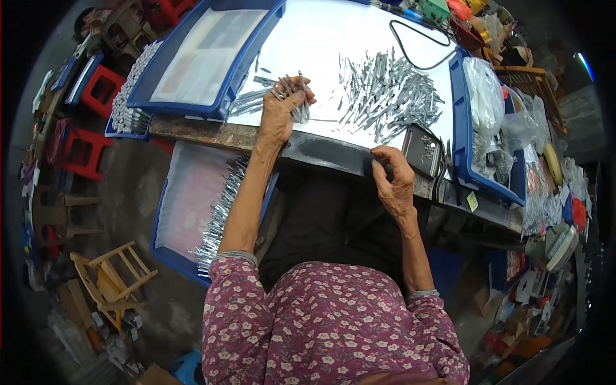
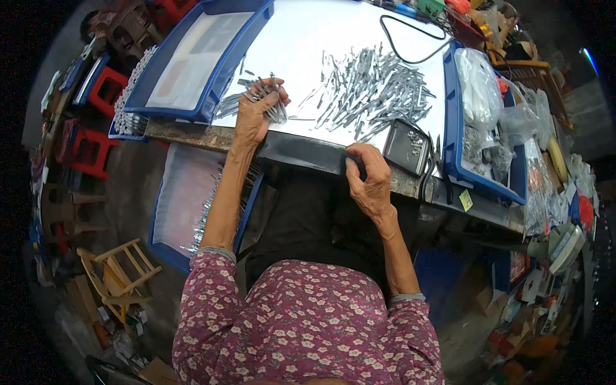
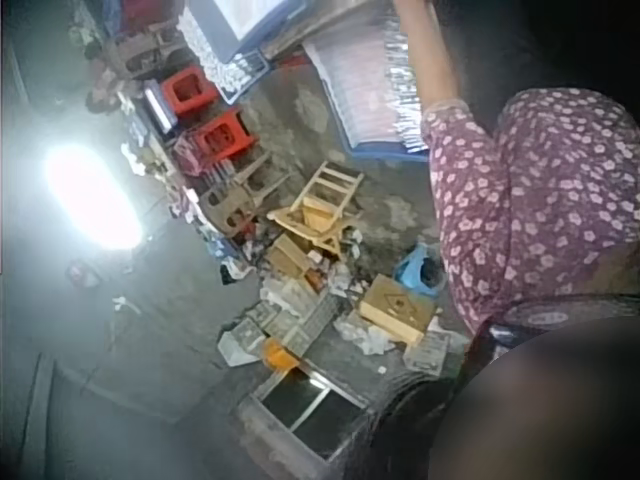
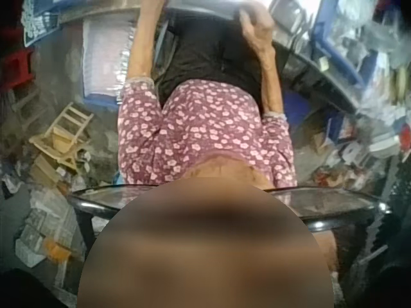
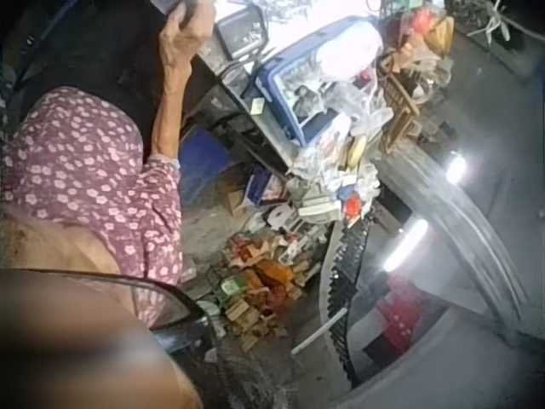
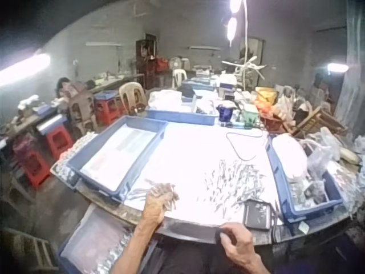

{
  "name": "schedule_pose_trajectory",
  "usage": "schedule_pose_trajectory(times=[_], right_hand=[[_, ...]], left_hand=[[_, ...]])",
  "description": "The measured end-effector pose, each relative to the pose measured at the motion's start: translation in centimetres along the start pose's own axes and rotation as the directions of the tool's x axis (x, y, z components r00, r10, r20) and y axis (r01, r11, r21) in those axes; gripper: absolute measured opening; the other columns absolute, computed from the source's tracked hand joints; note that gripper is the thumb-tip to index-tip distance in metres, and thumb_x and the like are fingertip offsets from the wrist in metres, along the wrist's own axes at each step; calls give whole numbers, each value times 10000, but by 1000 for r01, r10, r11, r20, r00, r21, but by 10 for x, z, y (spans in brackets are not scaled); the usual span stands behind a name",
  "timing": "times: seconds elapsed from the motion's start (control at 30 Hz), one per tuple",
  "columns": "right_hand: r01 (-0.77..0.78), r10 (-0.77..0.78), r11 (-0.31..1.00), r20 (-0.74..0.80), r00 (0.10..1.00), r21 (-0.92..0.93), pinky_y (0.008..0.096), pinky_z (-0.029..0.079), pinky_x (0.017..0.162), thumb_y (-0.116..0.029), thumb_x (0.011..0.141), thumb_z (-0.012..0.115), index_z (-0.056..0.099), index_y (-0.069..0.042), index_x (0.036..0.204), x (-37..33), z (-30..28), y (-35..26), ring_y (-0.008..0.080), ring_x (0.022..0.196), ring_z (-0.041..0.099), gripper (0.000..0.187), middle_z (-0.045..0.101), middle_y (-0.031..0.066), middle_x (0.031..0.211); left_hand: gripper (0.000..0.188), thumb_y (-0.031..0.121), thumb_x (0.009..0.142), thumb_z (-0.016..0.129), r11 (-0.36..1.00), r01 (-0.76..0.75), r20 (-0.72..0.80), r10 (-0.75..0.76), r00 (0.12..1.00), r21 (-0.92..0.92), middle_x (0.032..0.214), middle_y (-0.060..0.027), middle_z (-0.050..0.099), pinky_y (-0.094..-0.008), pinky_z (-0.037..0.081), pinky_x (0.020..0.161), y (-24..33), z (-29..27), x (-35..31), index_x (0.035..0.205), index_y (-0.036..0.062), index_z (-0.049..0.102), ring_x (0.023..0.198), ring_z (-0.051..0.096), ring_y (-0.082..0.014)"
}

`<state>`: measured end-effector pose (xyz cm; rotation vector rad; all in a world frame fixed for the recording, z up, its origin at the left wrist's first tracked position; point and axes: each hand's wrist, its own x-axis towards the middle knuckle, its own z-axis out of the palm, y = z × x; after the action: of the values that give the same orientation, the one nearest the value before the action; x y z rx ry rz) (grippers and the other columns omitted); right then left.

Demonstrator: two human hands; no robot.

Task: The person is counting and sorting small metal pins at a workshop workbench.

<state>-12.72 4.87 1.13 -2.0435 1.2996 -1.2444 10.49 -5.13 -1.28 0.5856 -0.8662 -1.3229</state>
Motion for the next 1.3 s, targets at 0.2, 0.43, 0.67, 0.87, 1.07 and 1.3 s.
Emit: schedule_pose_trajectory(times=[0.2, 0.43, 0.67, 0.87, 1.07, 1.3], right_hand=[[-115, 118, 991, -40, 992, 63, 230, 429, 668, 25, 791, 518, 573, 9, 925, -13, -21, 3, 101, 714, 529, 146, 584, 51, 823], [-246, 241, 965, 59, 969, 92, 188, 404, 566, 9, 810, 509, 575, 10, 900, -35, -37, 3, 49, 635, 498, 111, 571, 22, 750], [-276, 242, 951, 223, 944, 137, 302, 451, 602, 16, 774, 525, 557, 21, 872, -49, -45, -6, 220, 673, 583, 104, 580, 126, 762], [-246, 184, 953, 306, 934, 176, 256, 441, 591, -13, 798, 532, 569, 13, 900, -65, -45, 7, 146, 680, 570, 111, 590, 81, 778], [-347, 231, 914, 432, 872, 212, 266, 461, 638, -33, 820, 513, 567, 21, 908, -70, -43, 5, 158, 733, 591, 117, 602, 92, 792], [-665, 321, 632, 647, 692, 398, 237, 467, 649, -68, 856, 497, 565, 22, 928, -71, -31, 5, 108, 746, 563, 134, 603, 70, 817]], left_hand=[[164, -63, 771, 521, 977, 207, -32, -205, 978, 47, 741, -121, 595, -293, 539, 647, 5, 25, 20, 931, -58, 561, 667, 599, -188], [153, -32, 773, 503, 704, 270, -66, -303, 951, 657, 774, -155, 590, -262, 504, 589, -7, 56, 72, 916, -68, 542, 646, 592, -171], [147, 17, 653, 497, 411, 192, -181, -66, 981, 891, 674, -228, 584, -345, 458, 479, -49, 31, 118, 748, -90, 530, 559, 602, -268], [147, 64, 606, 496, 252, 166, -177, 22, 984, 953, 678, -246, 561, -394, 449, 602, -63, 56, 111, 659, -73, 496, 657, 589, -328], [133, 59, 600, 495, 316, 97, -114, 34, 993, 944, 608, -207, 528, -387, 424, 543, -84, 60, 106, 615, -70, 468, 583, 549, -275], [267, 77, 679, 497, 248, 268, -226, -184, 957, 931, 946, -306, 559, -413, 477, 775, -90, 93, 99, 862, -113, 538, 912, 568, -416]])
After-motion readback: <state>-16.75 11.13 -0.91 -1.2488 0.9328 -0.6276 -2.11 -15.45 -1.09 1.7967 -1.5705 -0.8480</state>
